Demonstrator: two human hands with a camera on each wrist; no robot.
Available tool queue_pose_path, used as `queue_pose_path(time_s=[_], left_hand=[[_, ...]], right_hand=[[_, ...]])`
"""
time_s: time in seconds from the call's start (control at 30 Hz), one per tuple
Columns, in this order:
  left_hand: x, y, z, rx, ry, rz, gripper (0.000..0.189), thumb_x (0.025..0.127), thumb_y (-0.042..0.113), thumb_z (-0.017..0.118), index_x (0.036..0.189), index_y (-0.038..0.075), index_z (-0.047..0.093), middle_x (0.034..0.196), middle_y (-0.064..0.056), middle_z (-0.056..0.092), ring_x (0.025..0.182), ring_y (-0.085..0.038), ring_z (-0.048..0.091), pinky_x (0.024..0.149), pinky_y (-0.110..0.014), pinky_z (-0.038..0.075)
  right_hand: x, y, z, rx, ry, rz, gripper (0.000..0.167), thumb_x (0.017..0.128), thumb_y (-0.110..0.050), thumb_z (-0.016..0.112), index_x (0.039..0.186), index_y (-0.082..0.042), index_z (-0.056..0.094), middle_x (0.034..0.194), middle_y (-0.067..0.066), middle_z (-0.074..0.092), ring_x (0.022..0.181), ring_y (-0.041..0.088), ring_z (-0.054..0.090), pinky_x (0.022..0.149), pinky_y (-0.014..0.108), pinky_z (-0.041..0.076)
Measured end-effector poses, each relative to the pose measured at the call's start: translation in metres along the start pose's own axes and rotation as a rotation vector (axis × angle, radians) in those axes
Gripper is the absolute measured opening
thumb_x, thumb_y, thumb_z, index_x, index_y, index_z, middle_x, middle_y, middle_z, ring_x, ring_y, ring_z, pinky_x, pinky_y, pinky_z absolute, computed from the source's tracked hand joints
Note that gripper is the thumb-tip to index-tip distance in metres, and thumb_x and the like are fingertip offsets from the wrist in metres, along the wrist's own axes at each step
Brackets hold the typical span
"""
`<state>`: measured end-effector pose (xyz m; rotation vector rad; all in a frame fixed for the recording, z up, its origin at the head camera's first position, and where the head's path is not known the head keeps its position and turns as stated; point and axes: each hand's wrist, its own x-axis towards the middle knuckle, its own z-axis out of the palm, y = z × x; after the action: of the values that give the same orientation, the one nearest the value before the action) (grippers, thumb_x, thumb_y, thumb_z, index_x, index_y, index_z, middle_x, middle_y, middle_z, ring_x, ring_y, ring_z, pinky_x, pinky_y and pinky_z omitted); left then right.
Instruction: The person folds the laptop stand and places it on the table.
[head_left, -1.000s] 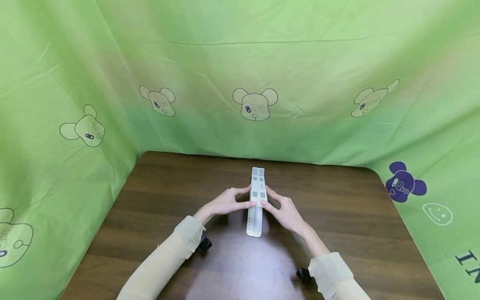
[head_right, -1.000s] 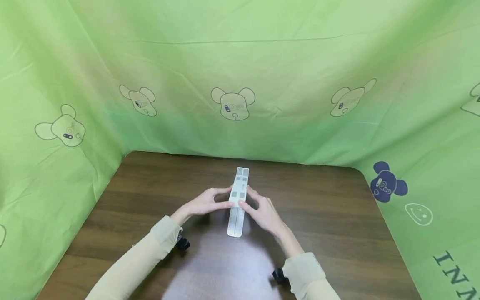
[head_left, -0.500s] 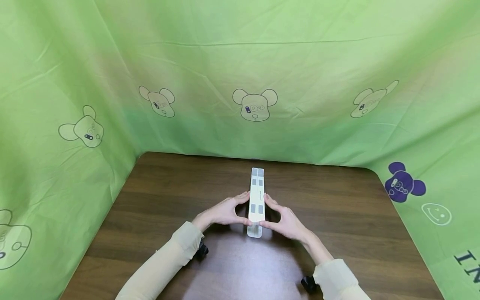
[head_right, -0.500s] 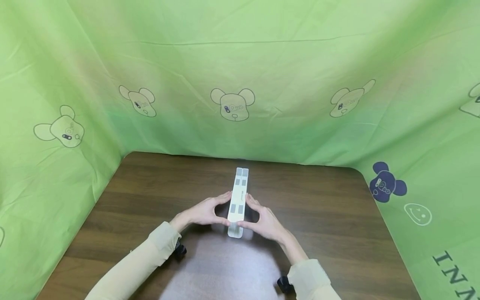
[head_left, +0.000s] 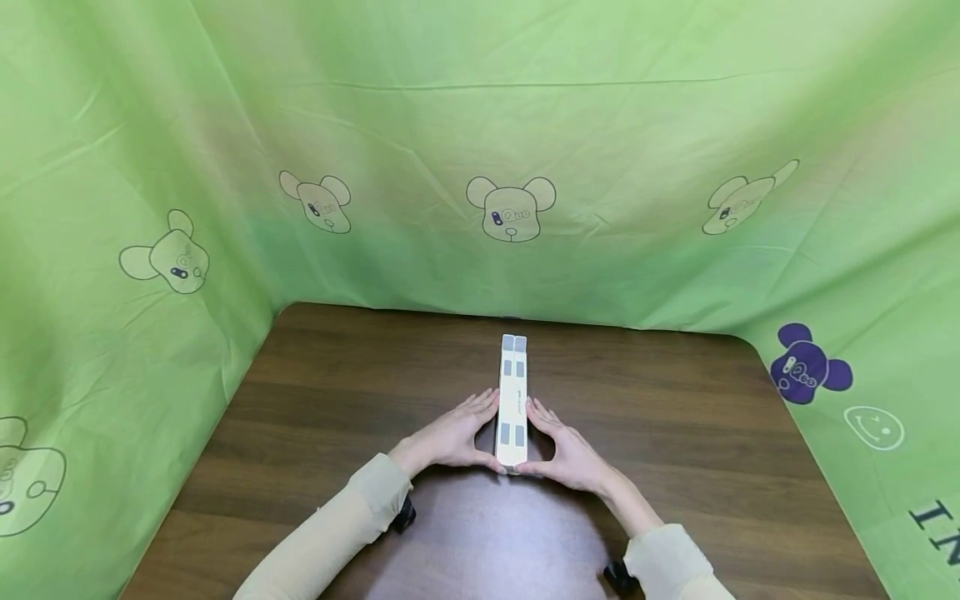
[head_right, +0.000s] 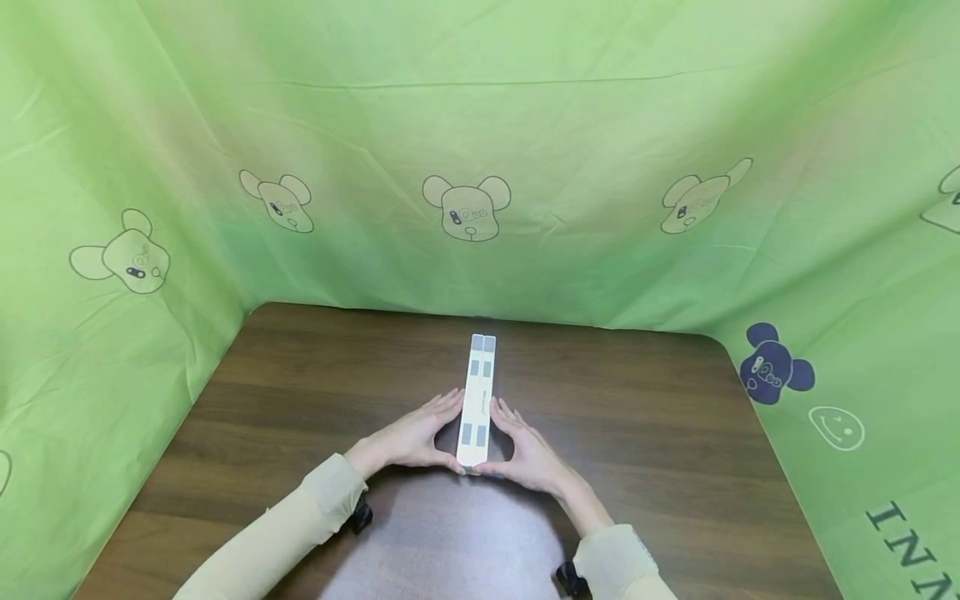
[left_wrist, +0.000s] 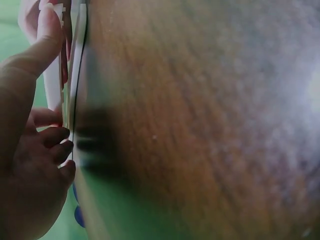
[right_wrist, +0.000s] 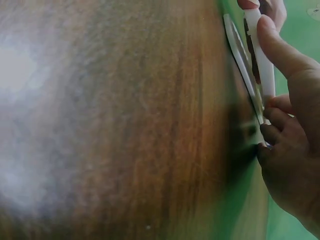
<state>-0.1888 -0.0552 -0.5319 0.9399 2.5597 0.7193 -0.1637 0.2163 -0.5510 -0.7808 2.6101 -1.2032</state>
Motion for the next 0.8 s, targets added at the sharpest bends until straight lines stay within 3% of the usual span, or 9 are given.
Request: queue_pose_path(time_s=[0.07,0.13,0.3,0.63,0.8], left_hand=[[0.001,0.0,0.003,0.042,0.002,-0.005,0.122,0.089,0.056,0.089,0.172,-0.003,0.023,0.183,-0.02,0.02,0.173,-0.031,0.018,0.143,-0.046,0.019],[0.001,-0.001,0.005,0.067,0.0,-0.008,0.122,0.089,0.058,0.088,0.172,-0.003,0.023,0.183,-0.02,0.02,0.173,-0.031,0.018,0.143,-0.046,0.019],[-0.001,0.0,0.008,0.107,-0.001,-0.013,0.124,0.088,0.061,0.088,0.171,-0.005,0.024,0.182,-0.022,0.022,0.173,-0.031,0.02,0.142,-0.046,0.021],[-0.001,-0.001,0.011,0.124,0.014,-0.007,0.125,0.087,0.061,0.088,0.171,-0.006,0.026,0.182,-0.023,0.023,0.172,-0.033,0.021,0.142,-0.048,0.023],[-0.001,0.0,0.009,0.116,0.013,-0.007,0.124,0.087,0.061,0.088,0.171,-0.005,0.025,0.182,-0.022,0.022,0.173,-0.033,0.02,0.142,-0.049,0.024]], right_hand=[[0.0,-0.008,-0.002,-0.008,-0.019,0.035,0.106,0.086,-0.042,0.094,0.164,0.007,0.042,0.173,0.034,0.033,0.16,0.06,0.031,0.132,0.068,0.029],[0.0,-0.012,-0.002,-0.028,-0.048,0.076,0.106,0.087,-0.04,0.094,0.165,0.008,0.039,0.175,0.032,0.03,0.162,0.059,0.028,0.131,0.072,0.027],[0.0,-0.016,0.0,-0.092,-0.079,0.12,0.105,0.088,-0.036,0.094,0.165,0.008,0.038,0.176,0.031,0.029,0.163,0.056,0.027,0.133,0.07,0.027],[0.0,-0.012,0.005,-0.076,-0.056,0.091,0.105,0.087,-0.034,0.095,0.164,0.009,0.039,0.176,0.031,0.031,0.164,0.054,0.028,0.134,0.067,0.023],[-0.001,-0.013,0.004,-0.077,-0.045,0.071,0.104,0.087,-0.034,0.094,0.164,0.01,0.039,0.175,0.033,0.032,0.165,0.051,0.028,0.137,0.058,0.02]])
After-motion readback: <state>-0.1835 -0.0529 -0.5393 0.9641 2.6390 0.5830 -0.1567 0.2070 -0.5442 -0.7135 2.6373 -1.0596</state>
